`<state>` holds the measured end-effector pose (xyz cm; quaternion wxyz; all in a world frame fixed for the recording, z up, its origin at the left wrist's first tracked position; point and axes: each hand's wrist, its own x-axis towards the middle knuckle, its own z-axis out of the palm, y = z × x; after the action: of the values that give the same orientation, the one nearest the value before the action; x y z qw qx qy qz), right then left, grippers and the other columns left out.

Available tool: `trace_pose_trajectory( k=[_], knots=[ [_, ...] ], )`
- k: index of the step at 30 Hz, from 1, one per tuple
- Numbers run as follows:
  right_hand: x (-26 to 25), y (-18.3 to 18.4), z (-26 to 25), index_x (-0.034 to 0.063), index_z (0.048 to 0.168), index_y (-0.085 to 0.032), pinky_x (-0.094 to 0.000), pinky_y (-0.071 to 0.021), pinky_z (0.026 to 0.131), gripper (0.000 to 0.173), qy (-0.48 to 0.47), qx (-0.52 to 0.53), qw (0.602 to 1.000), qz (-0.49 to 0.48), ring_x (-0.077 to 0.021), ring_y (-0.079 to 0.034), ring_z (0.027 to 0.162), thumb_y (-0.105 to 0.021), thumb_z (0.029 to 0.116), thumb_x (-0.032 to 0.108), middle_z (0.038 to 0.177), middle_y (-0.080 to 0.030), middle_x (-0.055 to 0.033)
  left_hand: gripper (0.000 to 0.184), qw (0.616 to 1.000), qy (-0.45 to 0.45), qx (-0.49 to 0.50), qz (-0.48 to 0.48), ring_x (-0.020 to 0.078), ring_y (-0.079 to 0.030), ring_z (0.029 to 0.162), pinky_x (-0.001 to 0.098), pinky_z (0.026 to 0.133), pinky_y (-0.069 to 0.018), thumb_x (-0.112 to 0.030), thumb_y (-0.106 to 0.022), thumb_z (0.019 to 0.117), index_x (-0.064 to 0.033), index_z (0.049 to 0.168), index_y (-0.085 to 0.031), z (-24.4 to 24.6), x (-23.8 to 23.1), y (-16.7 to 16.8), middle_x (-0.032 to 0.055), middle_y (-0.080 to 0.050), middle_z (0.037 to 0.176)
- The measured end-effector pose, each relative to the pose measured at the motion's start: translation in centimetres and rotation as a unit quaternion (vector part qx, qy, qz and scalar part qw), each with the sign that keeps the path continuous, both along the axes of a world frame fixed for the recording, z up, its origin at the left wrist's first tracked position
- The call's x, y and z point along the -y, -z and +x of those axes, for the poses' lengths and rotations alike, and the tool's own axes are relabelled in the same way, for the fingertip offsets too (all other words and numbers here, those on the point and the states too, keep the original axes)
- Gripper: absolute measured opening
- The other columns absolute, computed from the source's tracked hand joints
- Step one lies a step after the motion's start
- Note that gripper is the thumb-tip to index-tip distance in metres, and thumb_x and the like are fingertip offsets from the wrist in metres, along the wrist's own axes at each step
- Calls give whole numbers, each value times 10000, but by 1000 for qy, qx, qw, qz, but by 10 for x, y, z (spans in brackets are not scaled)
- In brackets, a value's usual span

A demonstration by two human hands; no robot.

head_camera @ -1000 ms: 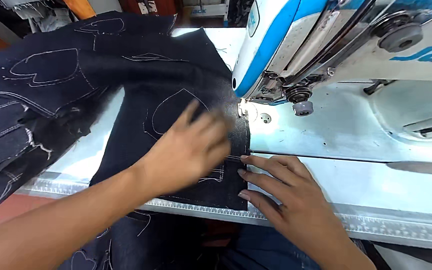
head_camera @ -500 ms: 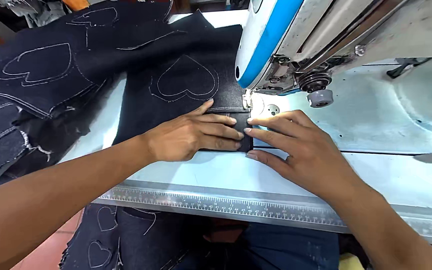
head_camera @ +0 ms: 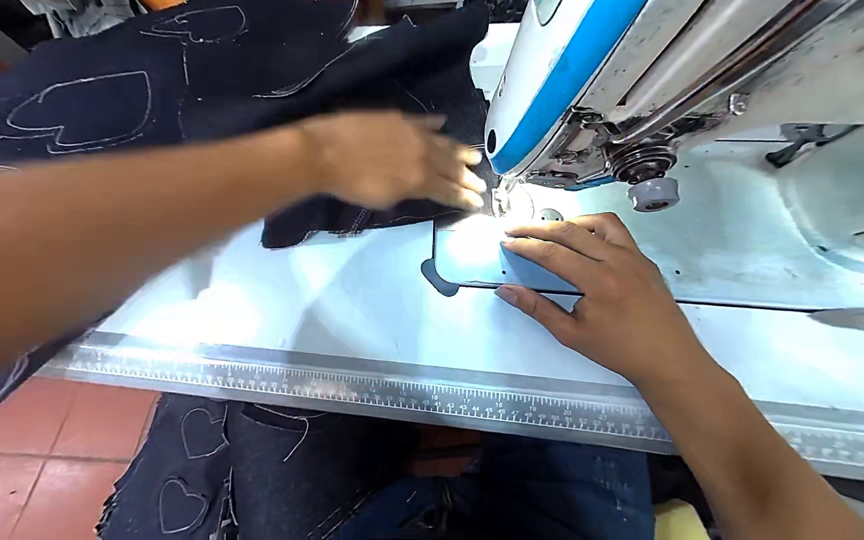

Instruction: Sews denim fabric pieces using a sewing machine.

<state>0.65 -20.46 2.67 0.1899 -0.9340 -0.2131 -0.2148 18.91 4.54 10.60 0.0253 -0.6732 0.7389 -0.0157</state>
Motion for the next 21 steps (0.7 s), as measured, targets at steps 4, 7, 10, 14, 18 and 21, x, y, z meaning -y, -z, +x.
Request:
trace_pose_trajectory(
  k=[4,7,10,14,18,21],
  knots=[
    [4,0,-2,143,1165,-775,-397,-489,927,407,-16,2,1000,19,-241,-615,1126,-578,977,446,1262,-705,-22,672,991,107,-8,78,392,-302,1531,685,1232,-90,-572,-512,974,-203,1535,-510,44,-21,-8,108,-433,1610],
    [9,0,-4,119,1032,-801,-352,-522,920,278,-12,34,997,72,-205,-655,1068,-605,972,308,1132,-743,-29,805,999,-7,-48,14,337,-250,1560,704,1218,-163,-679,-273,991,-144,1570,-439,-18,-50,37,82,-339,1667],
    [9,-1,-4,148,1217,-748,-386,-525,876,328,-10,28,997,71,-223,-638,1038,-547,995,282,1125,-712,-46,604,958,-252,-77,-117,289,-299,1546,741,1189,-190,-560,-368,1043,-192,1481,-562,-134,-48,64,30,-412,1630],
    [3,1,-9,374,1289,-710,-432,-469,796,372,-104,0,995,-7,-245,-580,1028,-489,1009,481,1147,-633,-41,293,884,-351,-155,-266,192,-507,1413,662,1211,-267,-350,-460,1093,-184,1111,-702,-204,-29,82,-38,-680,1325],
    [0,1,-59,473,1356,-616,-510,-447,873,632,-106,-38,992,-59,-280,-591,1064,-381,896,836,1225,-623,-84,279,897,-333,-138,-255,148,-652,1220,497,1121,-468,-337,-499,1082,-172,1031,-718,-204,-23,67,-30,-735,1122],
    [4,10,-77,447,1362,-586,-467,-426,871,617,-82,-3,993,-90,-252,-578,1007,-360,921,816,1165,-603,-59,269,906,-329,-113,-242,101,-684,1047,379,989,-536,-348,-549,1050,-223,1031,-786,-184,-19,58,-72,-729,979]
  ],
)
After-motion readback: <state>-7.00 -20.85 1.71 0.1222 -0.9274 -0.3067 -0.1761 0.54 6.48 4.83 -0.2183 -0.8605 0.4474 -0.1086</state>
